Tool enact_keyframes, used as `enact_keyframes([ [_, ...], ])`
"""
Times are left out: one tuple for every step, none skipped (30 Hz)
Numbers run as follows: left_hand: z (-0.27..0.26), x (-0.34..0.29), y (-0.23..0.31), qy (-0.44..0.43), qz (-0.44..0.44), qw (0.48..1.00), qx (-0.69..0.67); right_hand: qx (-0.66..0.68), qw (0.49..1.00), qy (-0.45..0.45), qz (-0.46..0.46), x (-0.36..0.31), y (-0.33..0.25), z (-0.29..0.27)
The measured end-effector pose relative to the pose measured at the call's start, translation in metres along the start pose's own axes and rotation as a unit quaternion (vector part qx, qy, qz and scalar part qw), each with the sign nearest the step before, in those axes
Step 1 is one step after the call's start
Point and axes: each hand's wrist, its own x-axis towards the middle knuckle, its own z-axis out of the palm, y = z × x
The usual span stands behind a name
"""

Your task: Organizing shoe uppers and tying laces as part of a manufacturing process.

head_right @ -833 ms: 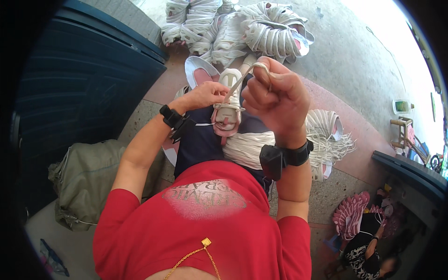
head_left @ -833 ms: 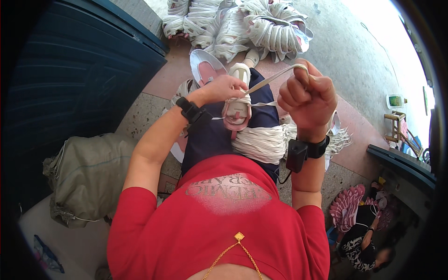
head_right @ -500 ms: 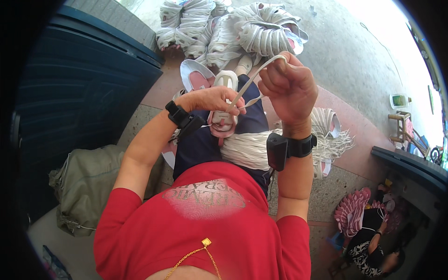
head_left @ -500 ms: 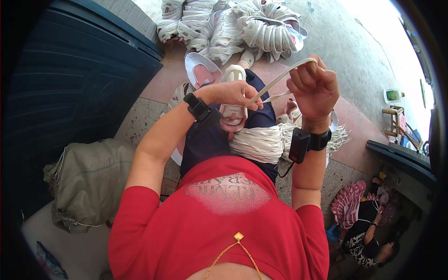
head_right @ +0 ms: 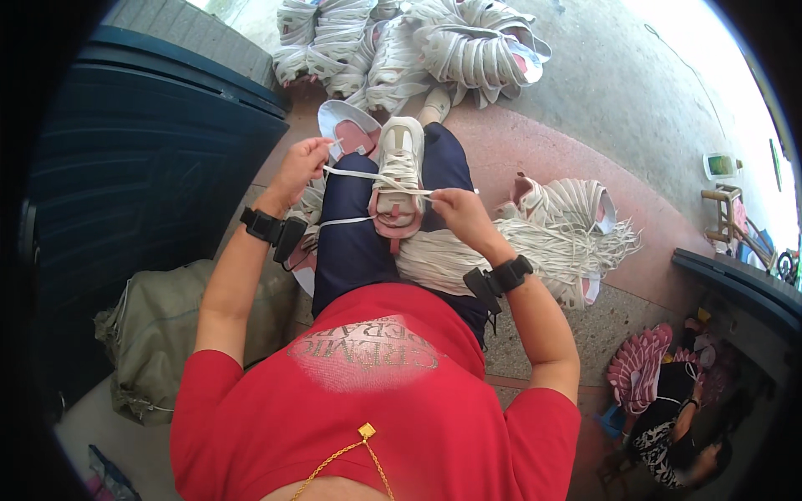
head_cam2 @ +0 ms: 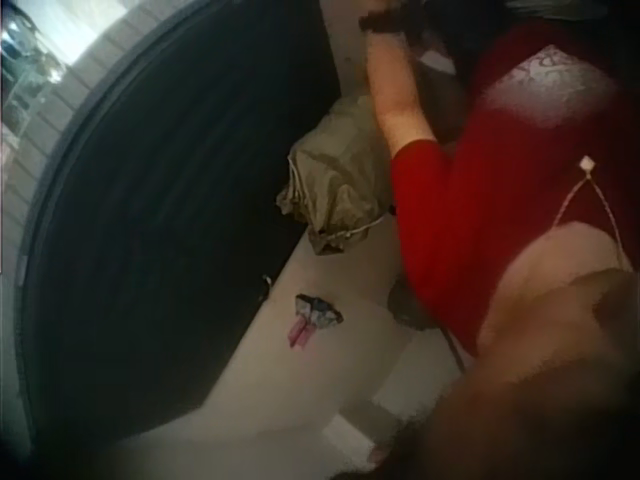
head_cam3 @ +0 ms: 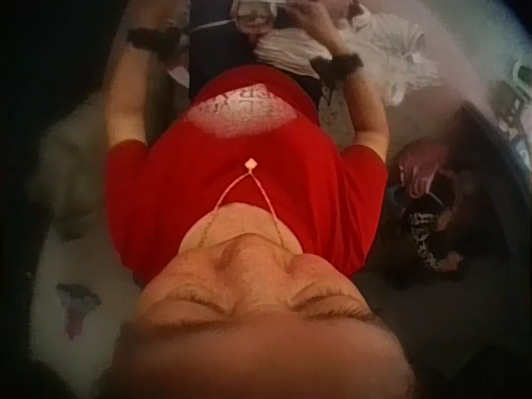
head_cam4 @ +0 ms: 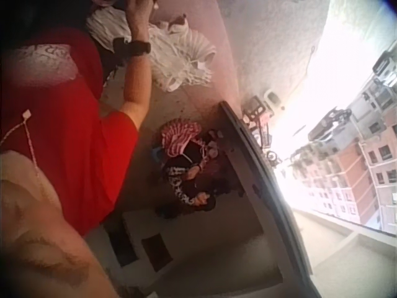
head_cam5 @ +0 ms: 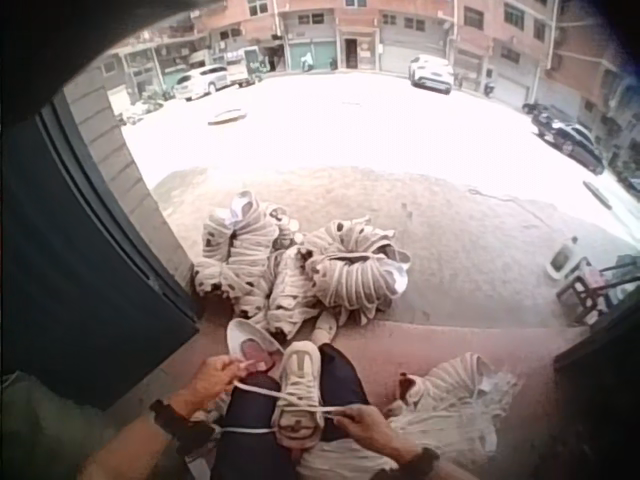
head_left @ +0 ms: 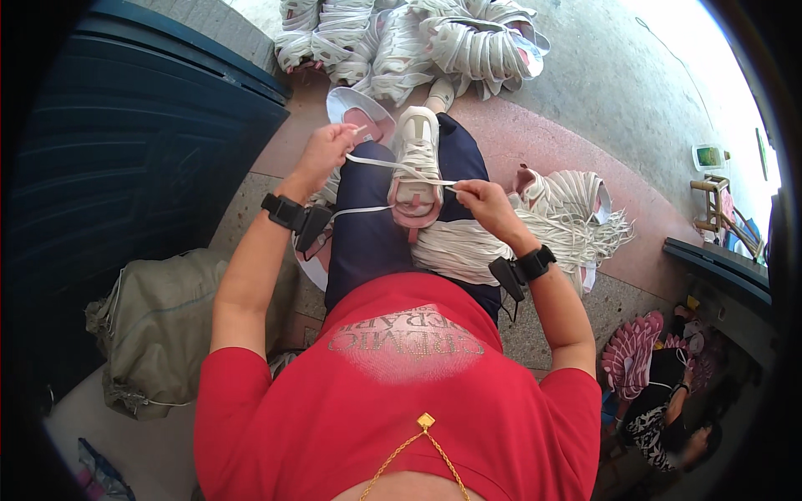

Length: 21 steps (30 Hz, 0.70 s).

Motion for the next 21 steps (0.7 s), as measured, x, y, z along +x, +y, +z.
enact_keyframes([
  [0.015, -0.010, -0.006, -0.013, -0.019, 0.998, 0.056, -0.061, 0.998, -0.004, -0.022, 0.000, 0.002, 0.010],
  [0.025, -0.018, -0.019, -0.024, 0.002, 0.993, 0.113, -0.123, 0.991, -0.011, -0.049, 0.003, 0.005, 0.019],
  [0.033, -0.024, -0.036, -0.036, 0.023, 0.984, 0.170, -0.167, 0.982, 0.031, -0.087, 0.004, 0.009, 0.026],
  [0.039, -0.028, -0.048, -0.048, 0.044, 0.972, 0.226, -0.211, 0.967, 0.073, -0.124, 0.007, 0.014, 0.033],
  [0.044, -0.031, -0.054, -0.032, 0.074, 0.959, 0.273, -0.253, 0.947, 0.115, -0.160, 0.009, 0.015, 0.037],
  [0.048, -0.034, -0.059, -0.016, 0.103, 0.942, 0.319, -0.263, 0.941, 0.135, -0.163, 0.012, 0.016, 0.040],
  [0.052, -0.037, -0.059, -0.001, 0.133, 0.922, 0.364, -0.274, 0.934, 0.156, -0.167, 0.016, 0.017, 0.041],
  [0.055, -0.039, -0.059, 0.004, 0.131, 0.918, 0.374, -0.285, 0.927, 0.177, -0.170, 0.019, 0.017, 0.042],
  [0.057, -0.040, -0.059, 0.010, 0.129, 0.915, 0.383, -0.291, 0.926, 0.177, -0.163, 0.021, 0.019, 0.043],
  [0.057, -0.042, -0.059, 0.016, 0.127, 0.911, 0.393, -0.300, 0.924, 0.175, -0.162, 0.023, 0.019, 0.045],
  [0.057, -0.042, -0.060, 0.027, 0.133, 0.907, 0.399, -0.309, 0.921, 0.173, -0.160, 0.024, 0.019, 0.046],
  [0.056, -0.042, -0.060, 0.037, 0.139, 0.903, 0.405, -0.320, 0.917, 0.170, -0.166, 0.025, 0.019, 0.047],
  [0.054, -0.042, -0.063, 0.050, 0.145, 0.899, 0.411, -0.331, 0.912, 0.167, -0.174, 0.027, 0.018, 0.049],
  [0.053, -0.042, -0.066, 0.059, 0.171, 0.880, 0.439, -0.344, 0.906, 0.162, -0.189, 0.028, 0.016, 0.050],
  [0.053, -0.041, -0.068, 0.068, 0.197, 0.860, 0.466, -0.363, 0.894, 0.161, -0.207, 0.029, 0.014, 0.052],
  [0.053, -0.040, -0.068, 0.076, 0.223, 0.838, 0.493, -0.382, 0.882, 0.161, -0.223, 0.030, 0.012, 0.052],
  [0.054, -0.040, -0.068, 0.083, 0.236, 0.823, 0.511, -0.407, 0.865, 0.164, -0.242, 0.029, 0.010, 0.052],
  [0.057, -0.039, -0.068, 0.090, 0.249, 0.807, 0.528, -0.432, 0.847, 0.168, -0.261, 0.029, 0.007, 0.053],
  [0.060, -0.038, -0.068, 0.096, 0.263, 0.790, 0.545, -0.459, 0.841, 0.143, -0.249, 0.028, 0.005, 0.055],
  [0.060, -0.038, -0.067, 0.087, 0.262, 0.779, 0.563, -0.486, 0.833, 0.118, -0.237, 0.027, 0.002, 0.058],
  [0.060, -0.037, -0.065, 0.079, 0.261, 0.767, 0.582, -0.512, 0.824, 0.094, -0.224, 0.027, 0.000, 0.060],
])
